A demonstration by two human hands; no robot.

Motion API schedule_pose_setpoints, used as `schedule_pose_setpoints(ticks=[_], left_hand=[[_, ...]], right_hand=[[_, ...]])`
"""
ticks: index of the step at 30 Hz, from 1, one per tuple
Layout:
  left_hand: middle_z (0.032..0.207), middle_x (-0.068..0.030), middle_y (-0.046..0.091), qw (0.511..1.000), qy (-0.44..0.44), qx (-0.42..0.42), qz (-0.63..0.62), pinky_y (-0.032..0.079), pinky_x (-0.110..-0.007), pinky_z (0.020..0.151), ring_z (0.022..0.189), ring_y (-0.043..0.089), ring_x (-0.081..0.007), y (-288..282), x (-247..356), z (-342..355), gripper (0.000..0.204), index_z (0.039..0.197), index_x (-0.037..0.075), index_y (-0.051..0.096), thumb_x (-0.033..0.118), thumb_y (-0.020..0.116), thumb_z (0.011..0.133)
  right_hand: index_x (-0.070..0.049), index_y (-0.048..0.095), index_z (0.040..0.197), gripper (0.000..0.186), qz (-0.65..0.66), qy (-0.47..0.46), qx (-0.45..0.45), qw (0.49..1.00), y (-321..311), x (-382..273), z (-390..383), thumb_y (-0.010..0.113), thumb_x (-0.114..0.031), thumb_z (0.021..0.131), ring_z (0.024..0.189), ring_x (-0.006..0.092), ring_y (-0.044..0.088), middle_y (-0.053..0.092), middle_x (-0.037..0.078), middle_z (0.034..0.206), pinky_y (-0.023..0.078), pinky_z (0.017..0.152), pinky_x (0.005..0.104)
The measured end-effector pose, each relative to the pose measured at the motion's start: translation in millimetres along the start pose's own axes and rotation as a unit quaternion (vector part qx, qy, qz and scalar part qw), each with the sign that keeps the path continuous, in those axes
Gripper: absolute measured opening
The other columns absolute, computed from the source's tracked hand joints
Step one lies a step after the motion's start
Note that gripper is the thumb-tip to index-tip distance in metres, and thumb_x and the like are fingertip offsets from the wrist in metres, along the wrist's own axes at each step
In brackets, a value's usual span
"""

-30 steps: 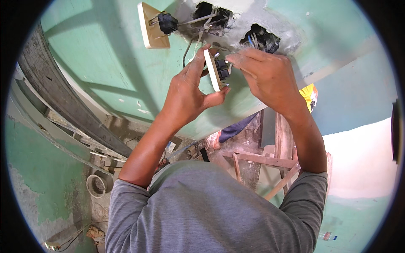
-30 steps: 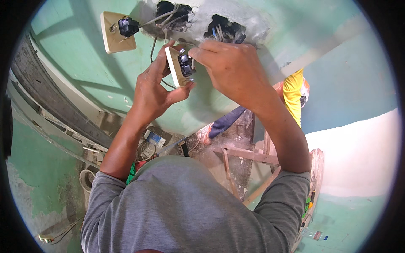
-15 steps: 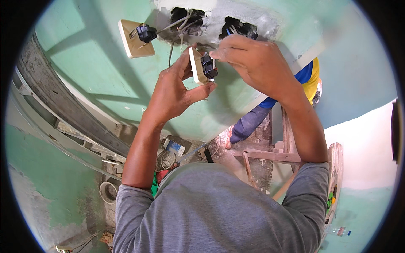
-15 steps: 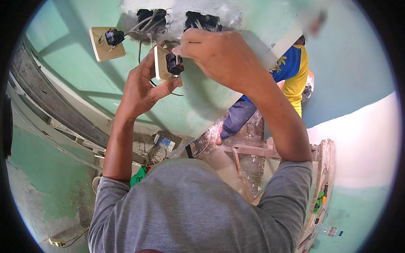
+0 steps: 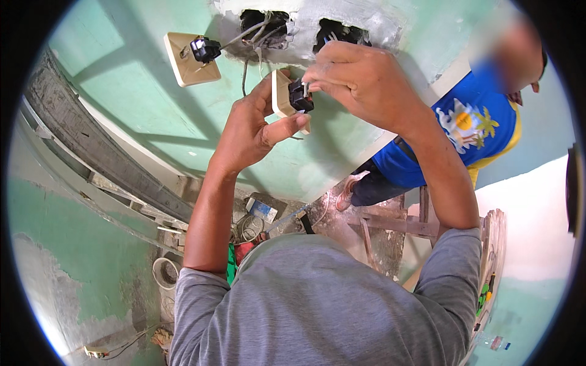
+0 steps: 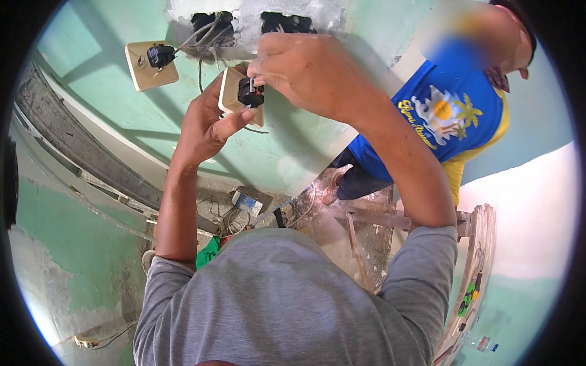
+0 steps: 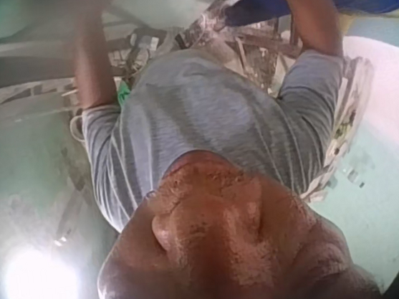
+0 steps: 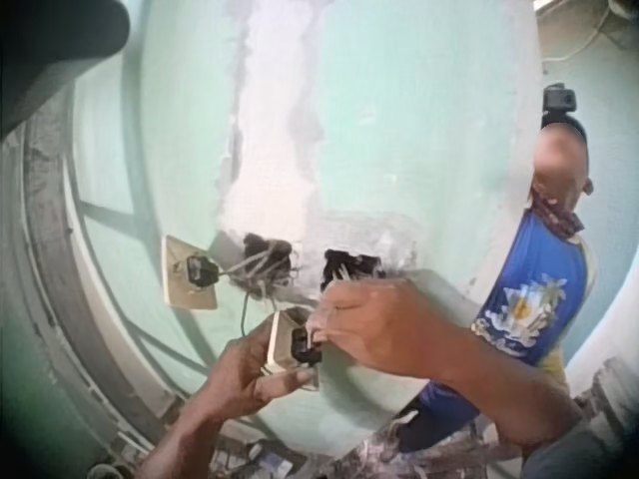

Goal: The person strips and connects electrical wires to wall-mounted outlet boxes using pliers and a screwdriver. They repeatedly strip wire ends, insert them into terminal screws, and tighten connections on multiple outlets.

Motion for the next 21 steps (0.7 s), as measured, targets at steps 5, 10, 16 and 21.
schedule_pose_setpoints(ticks=[5, 10, 16, 21], left_hand=[[0.121, -0.0087, 0.071, 0.997, -0.035, -0.032, -0.066, 0.053, -0.034, 0.100, 0.112, 0.067, -0.0169, -1, 1, 4, 0.073, 0.147, -0.004, 0.054, 0.033, 0.081, 0.090], [0.124, -0.0110, 0.072, 0.995, -0.052, -0.051, -0.071, 0.052, -0.035, 0.102, 0.113, 0.066, -0.0190, -14, -12, 8, 0.070, 0.147, -0.005, 0.055, 0.030, 0.076, 0.091], [0.126, -0.0115, 0.072, 0.994, -0.032, -0.071, -0.076, 0.049, -0.037, 0.106, 0.116, 0.065, -0.0198, -10, -26, 12, 0.074, 0.146, -0.005, 0.058, 0.039, 0.073, 0.089], [0.128, -0.0123, 0.071, 0.992, -0.035, -0.073, -0.095, 0.047, -0.037, 0.108, 0.119, 0.064, -0.0200, -19, -31, 15, 0.077, 0.146, -0.005, 0.058, 0.042, 0.074, 0.087]], right_hand=[[-0.011, 0.079, 0.102, 0.014, 0.026, 0.015, 0.023, 0.999, 0, 0, 4, 0.076, -0.012, 0.089, 0.086, 0.0307, 0.070, 0.069, 0.007, 0.096, 0.056, 0.073, 0.0419], [-0.008, 0.078, 0.102, 0.013, 0.003, 0.102, 0.146, 0.984, -37, 9, -10, 0.072, -0.009, 0.091, 0.084, 0.0329, 0.070, 0.070, 0.010, 0.093, 0.056, 0.073, 0.0426], [-0.006, 0.076, 0.105, 0.014, -0.013, 0.227, 0.108, 0.968, -30, 17, -52, 0.069, -0.008, 0.094, 0.083, 0.0368, 0.070, 0.072, 0.013, 0.093, 0.056, 0.074, 0.0451], [-0.004, 0.074, 0.106, 0.014, -0.034, 0.315, 0.025, 0.948, 5, 25, -69, 0.069, -0.012, 0.096, 0.090, 0.0407, 0.070, 0.071, 0.016, 0.092, 0.055, 0.079, 0.0509]])
Point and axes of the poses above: each hand's wrist, its own z-axis towards the middle knuckle, its own y-axis out of the palm, x = y × z, the point moved 9 cm from there along z, towards the middle knuckle
